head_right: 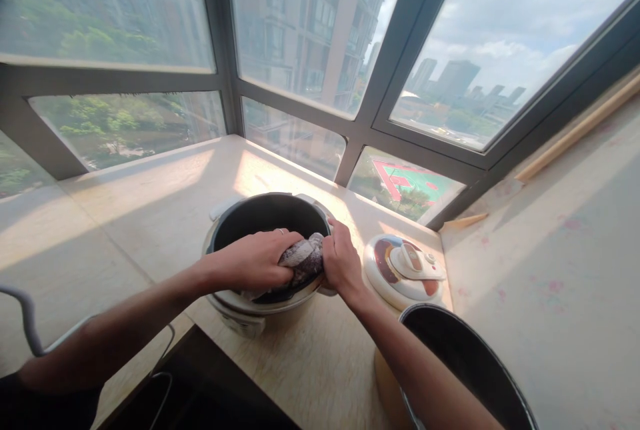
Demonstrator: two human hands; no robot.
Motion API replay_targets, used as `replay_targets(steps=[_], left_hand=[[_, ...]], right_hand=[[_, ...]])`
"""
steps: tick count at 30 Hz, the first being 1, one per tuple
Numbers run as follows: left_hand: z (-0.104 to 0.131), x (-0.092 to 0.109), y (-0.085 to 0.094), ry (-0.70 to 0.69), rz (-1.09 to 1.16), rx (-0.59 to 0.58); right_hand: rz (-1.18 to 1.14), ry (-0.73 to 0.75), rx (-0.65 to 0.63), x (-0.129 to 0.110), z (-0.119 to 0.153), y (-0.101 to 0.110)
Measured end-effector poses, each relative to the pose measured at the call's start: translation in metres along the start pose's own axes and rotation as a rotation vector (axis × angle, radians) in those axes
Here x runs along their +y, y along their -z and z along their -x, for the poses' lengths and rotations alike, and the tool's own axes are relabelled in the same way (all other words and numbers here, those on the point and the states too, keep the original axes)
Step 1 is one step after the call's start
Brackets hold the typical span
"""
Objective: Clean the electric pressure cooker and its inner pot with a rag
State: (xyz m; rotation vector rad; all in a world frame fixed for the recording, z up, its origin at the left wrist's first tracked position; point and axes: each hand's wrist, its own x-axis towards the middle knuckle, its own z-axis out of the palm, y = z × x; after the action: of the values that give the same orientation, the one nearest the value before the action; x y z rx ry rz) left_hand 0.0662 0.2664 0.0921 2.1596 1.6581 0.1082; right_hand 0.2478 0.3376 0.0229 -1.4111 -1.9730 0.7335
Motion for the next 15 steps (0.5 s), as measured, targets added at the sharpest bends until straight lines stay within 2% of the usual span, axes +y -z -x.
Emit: replay_targets(steps=[5,10,15], left_hand=[[-0.020,0.020,-0.006,0.046,-0.080,0.016],[-0.045,0.021,-0.003,0.039,-0.111,0.057],[-0.070,0.010,-0.004,0.069,-0.112,0.247]], right_hand=[[-0.058,0.020,0.074,0.004,-0.001,-0.005],[-0.059,0.049,0.092,0.005,-0.001,-0.006],[0.005,0.044,0.069,0.000,0.000,-0.005]])
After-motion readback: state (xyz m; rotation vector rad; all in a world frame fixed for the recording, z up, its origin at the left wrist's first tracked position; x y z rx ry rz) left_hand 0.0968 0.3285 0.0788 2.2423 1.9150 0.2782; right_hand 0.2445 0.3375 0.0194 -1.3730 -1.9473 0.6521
